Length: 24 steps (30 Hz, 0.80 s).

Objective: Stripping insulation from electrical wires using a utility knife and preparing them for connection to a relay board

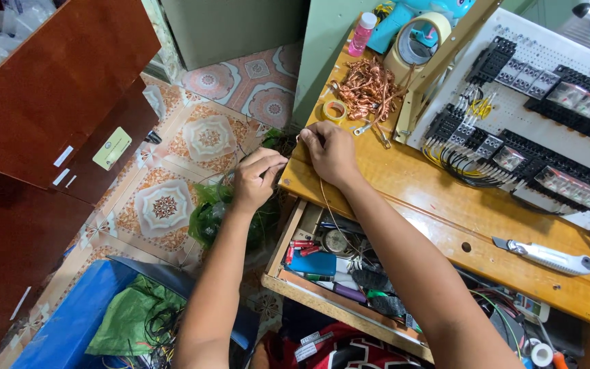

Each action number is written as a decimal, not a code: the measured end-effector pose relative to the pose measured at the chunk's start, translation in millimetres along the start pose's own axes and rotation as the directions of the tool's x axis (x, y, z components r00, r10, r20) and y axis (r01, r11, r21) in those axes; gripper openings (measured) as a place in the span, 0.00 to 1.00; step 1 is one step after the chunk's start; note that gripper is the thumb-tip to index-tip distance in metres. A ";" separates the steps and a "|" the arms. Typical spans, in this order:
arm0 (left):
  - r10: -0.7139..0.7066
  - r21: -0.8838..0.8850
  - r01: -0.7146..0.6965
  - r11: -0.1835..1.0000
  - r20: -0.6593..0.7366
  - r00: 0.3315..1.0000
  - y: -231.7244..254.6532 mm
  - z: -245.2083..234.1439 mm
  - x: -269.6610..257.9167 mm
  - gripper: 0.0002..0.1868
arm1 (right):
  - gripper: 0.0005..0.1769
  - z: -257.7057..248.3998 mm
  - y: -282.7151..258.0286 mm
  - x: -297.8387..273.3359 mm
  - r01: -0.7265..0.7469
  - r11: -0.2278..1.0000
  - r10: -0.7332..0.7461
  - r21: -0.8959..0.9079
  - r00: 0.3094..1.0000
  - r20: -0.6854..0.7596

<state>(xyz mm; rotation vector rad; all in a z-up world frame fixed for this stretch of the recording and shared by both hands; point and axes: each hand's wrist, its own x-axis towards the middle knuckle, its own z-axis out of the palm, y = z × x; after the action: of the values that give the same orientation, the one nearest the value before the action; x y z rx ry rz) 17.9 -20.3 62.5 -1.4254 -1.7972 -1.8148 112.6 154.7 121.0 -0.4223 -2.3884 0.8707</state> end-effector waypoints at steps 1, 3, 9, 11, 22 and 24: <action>-0.002 0.001 0.002 1.000 0.000 1.000 1.7 -0.9 0.4 0.06 | 0.07 0.3 0.8 0.9 -0.001 1.000 0.001 0.001 1.000 0.002; 0.007 -0.040 -0.007 0.999 0.009 1.000 5.7 -2.5 -0.9 0.08 | 0.07 1.3 2.8 1.1 0.004 1.000 -0.004 0.019 1.000 0.000; -0.022 0.010 0.022 1.000 0.000 1.000 -3.3 1.1 -5.3 0.04 | 0.07 -2.7 -1.2 0.2 0.025 0.999 -0.025 0.023 1.000 0.000; -0.115 -0.100 0.114 0.988 -0.006 0.993 -9.6 0.7 -6.6 0.06 | 0.07 -3.1 -1.3 0.9 0.027 0.999 -0.027 0.022 1.000 0.003; -0.549 -0.424 0.586 0.691 0.221 0.806 -43.7 19.5 -5.9 0.10 | 0.07 0.7 -2.2 0.5 0.007 1.000 -0.007 0.021 1.000 -0.016; -0.633 -0.512 0.684 0.520 0.307 0.711 -38.0 19.3 -2.6 0.09 | 0.07 1.6 -1.5 1.3 0.026 0.999 -0.026 0.028 1.000 -0.017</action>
<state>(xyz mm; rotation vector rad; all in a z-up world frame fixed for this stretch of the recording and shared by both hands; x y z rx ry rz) 0.7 3.8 31.8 -0.9955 -2.1018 -2.9828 110.4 153.5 121.5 -0.3848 -2.3580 0.8852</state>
